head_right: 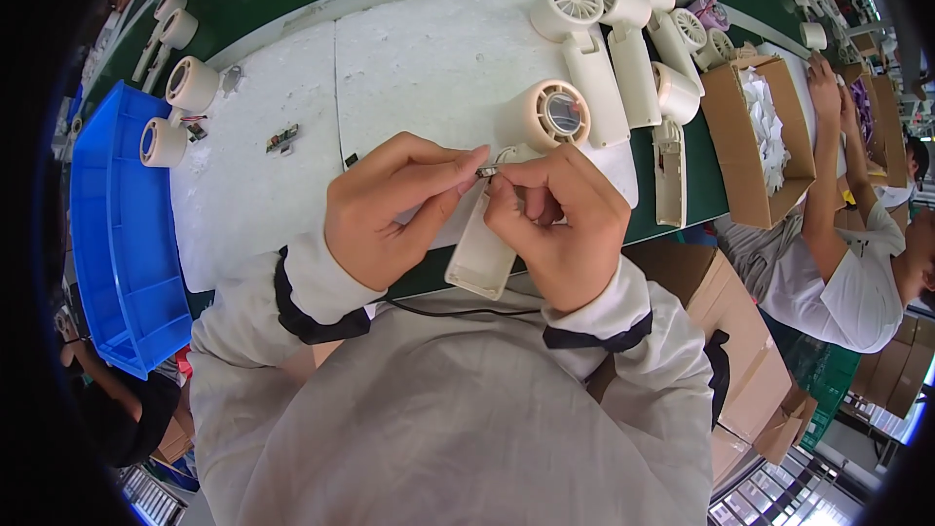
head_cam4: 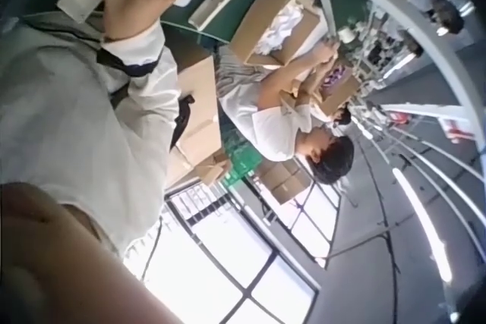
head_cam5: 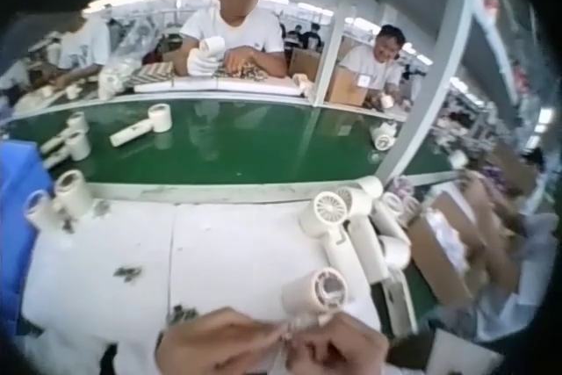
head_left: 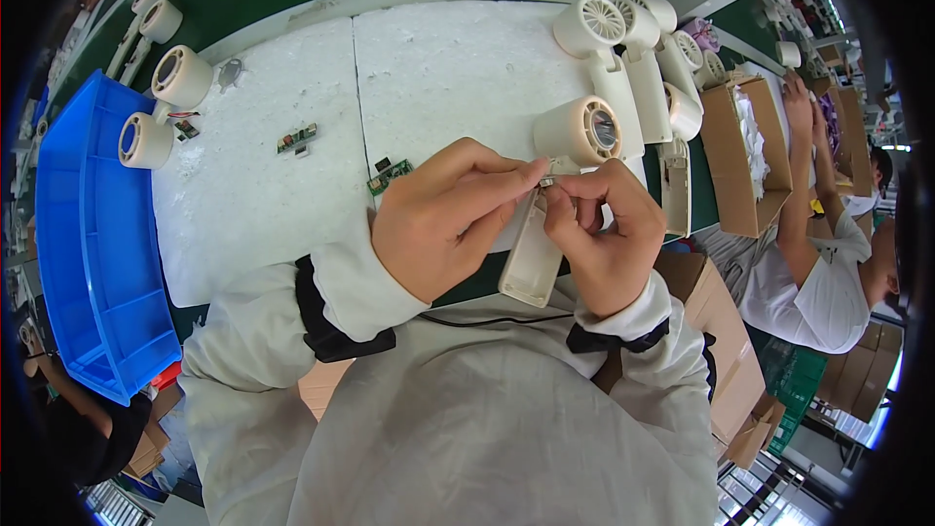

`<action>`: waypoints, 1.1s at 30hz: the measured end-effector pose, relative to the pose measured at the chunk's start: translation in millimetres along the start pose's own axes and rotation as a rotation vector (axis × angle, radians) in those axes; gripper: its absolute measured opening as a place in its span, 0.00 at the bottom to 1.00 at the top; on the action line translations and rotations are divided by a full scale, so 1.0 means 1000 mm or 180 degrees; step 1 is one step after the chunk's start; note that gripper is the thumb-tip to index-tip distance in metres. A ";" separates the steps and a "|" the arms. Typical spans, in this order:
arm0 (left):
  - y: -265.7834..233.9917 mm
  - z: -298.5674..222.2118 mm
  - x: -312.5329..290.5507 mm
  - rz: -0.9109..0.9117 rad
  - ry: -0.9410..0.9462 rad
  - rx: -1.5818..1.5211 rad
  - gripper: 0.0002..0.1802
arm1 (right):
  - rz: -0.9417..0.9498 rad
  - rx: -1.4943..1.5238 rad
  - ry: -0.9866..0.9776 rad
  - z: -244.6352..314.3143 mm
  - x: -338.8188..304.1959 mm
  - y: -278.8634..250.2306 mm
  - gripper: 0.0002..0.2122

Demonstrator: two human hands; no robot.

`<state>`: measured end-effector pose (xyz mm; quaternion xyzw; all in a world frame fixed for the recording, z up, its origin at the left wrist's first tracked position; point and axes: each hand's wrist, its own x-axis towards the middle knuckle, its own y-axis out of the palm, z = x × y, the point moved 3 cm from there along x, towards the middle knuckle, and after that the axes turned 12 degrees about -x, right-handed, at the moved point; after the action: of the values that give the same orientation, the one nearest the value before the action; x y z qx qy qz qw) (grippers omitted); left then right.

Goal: Assembling handheld fans by connecting internal circuit boards and placing components into the plastic housing.

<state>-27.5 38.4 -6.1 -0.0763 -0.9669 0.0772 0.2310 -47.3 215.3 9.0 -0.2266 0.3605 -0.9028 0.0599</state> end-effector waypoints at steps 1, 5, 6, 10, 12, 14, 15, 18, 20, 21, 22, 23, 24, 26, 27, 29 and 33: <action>0.001 -0.002 0.001 -0.0091 0.0066 0.0111 0.22 | -0.0062 0.0151 0.0256 0.001 0.001 0.002 0.05; 0.008 -0.008 0.000 -0.0260 0.0332 0.0622 0.23 | -0.0210 0.0509 0.0666 0.005 -0.001 0.009 0.05; 0.008 -0.011 -0.001 -0.0290 0.0413 0.0806 0.23 | -0.0245 0.0607 0.0768 0.006 -0.002 0.009 0.04; 0.008 -0.023 0.000 -0.0071 0.0482 0.1342 0.23 | -0.0093 0.0888 0.0886 0.008 0.000 0.006 0.03; 0.008 -0.031 0.004 -0.0026 0.0517 0.1373 0.22 | -0.0109 0.0906 0.0812 0.006 0.001 0.002 0.03; 0.009 -0.037 0.006 0.0088 0.0503 0.1410 0.20 | -0.0092 0.0942 0.0741 0.002 -0.002 0.000 0.04; 0.009 -0.039 0.007 0.0143 0.0564 0.1414 0.20 | -0.0173 0.0946 0.0744 -0.001 -0.002 -0.004 0.04; 0.007 -0.040 0.015 0.0471 0.0102 0.0952 0.25 | -0.0010 0.0745 0.0431 -0.007 0.001 -0.009 0.05; 0.010 -0.041 0.024 0.0464 -0.0382 0.0251 0.26 | -0.0120 0.0758 0.0330 -0.014 0.003 -0.013 0.05; 0.010 -0.040 0.025 0.0330 -0.0980 -0.0447 0.29 | -0.0078 0.0770 0.0204 -0.016 0.003 -0.013 0.05; 0.012 -0.039 0.027 0.0191 -0.1594 -0.1127 0.31 | -0.0043 0.0779 0.0080 -0.017 0.003 -0.014 0.05; 0.012 -0.041 0.034 0.0322 -0.1559 -0.1044 0.31 | -0.0194 0.0812 0.0105 -0.020 0.004 -0.017 0.05; 0.013 -0.040 0.038 0.0348 -0.2049 -0.1328 0.33 | -0.0199 0.0886 0.0088 -0.021 0.003 -0.018 0.05; 0.015 -0.036 0.042 0.0347 -0.3076 -0.1848 0.36 | -0.0196 0.1030 0.0055 -0.024 0.002 -0.019 0.07; 0.017 -0.037 0.046 0.0449 -0.3081 -0.1746 0.36 | -0.0324 0.1066 0.0090 -0.026 0.002 -0.020 0.07; 0.019 -0.038 0.052 0.0657 -0.2817 -0.1550 0.33 | -0.0559 0.1378 0.0126 -0.029 0.002 -0.024 0.07; -0.001 -0.015 0.079 0.0466 -0.2748 -0.1889 0.27 | -0.1109 0.1440 -0.0051 -0.039 0.005 -0.029 0.08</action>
<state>-90.1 53.8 41.2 -0.1670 -0.9464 -0.1596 -0.2257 -67.3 259.7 5.7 -0.2731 0.1050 -0.9552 -0.0443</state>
